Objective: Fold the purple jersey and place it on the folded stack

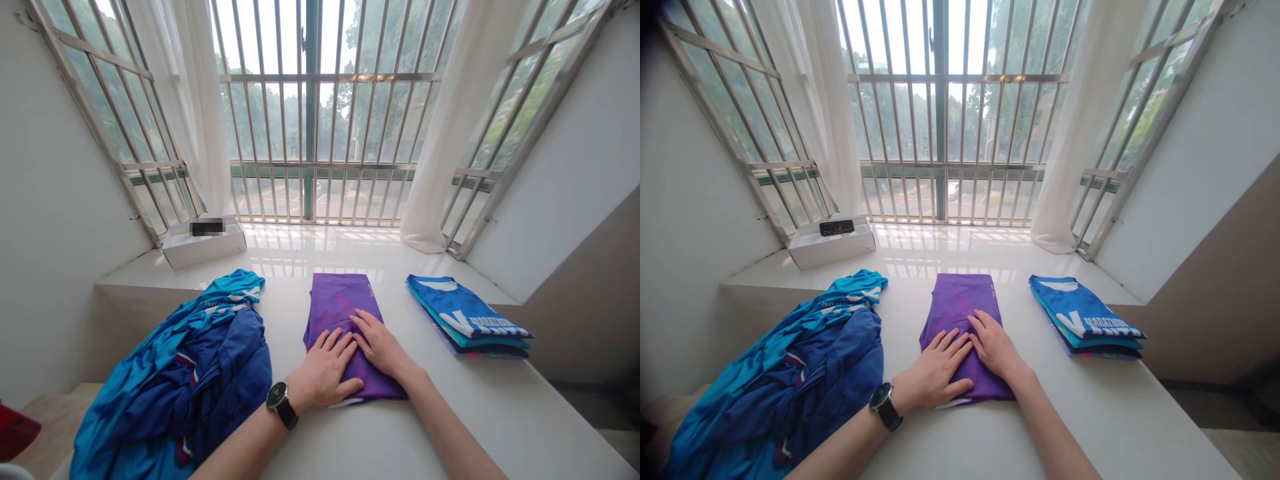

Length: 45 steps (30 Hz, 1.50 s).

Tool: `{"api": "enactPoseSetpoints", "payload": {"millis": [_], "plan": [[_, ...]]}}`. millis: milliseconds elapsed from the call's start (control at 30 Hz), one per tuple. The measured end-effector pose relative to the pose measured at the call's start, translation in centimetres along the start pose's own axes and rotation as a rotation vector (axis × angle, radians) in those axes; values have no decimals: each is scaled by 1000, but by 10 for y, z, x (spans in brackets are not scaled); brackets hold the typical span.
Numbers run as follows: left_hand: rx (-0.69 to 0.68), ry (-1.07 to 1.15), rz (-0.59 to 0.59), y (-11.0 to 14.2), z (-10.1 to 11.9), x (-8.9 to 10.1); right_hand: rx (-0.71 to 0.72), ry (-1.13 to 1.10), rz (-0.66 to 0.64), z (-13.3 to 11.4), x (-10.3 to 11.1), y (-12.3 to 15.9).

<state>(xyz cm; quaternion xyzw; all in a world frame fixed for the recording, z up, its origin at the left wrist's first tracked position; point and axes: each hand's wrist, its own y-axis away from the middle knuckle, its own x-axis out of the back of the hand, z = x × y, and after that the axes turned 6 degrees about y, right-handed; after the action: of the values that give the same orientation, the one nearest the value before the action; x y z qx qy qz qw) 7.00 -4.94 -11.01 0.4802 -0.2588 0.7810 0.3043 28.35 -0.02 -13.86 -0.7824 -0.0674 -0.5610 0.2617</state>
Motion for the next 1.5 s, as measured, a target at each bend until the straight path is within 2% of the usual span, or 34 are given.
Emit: {"api": "enactPoseSetpoints", "payload": {"millis": [167,333,567,733,867,1100,1267,1500], "plan": [[-8,-18,29,1,1,0,12,0,-36,-7,1,2],[-68,-2,63,6,7,9,3,55,-38,-13,7,3],[-236,166,68,13,12,23,-144,191,44,-31,14,12],[-204,199,51,16,13,28,-197,84,49,-31,18,17],[-169,161,-48,22,8,36,-203,11,25,-25,20,19],[-14,121,-200,38,-1,54,-173,-31,10,-17,18,20],[-26,136,-216,43,-4,59,-169,-47,9,-16,18,20],[-17,169,-188,39,-5,55,-175,-40,-16,-19,21,19]]}}
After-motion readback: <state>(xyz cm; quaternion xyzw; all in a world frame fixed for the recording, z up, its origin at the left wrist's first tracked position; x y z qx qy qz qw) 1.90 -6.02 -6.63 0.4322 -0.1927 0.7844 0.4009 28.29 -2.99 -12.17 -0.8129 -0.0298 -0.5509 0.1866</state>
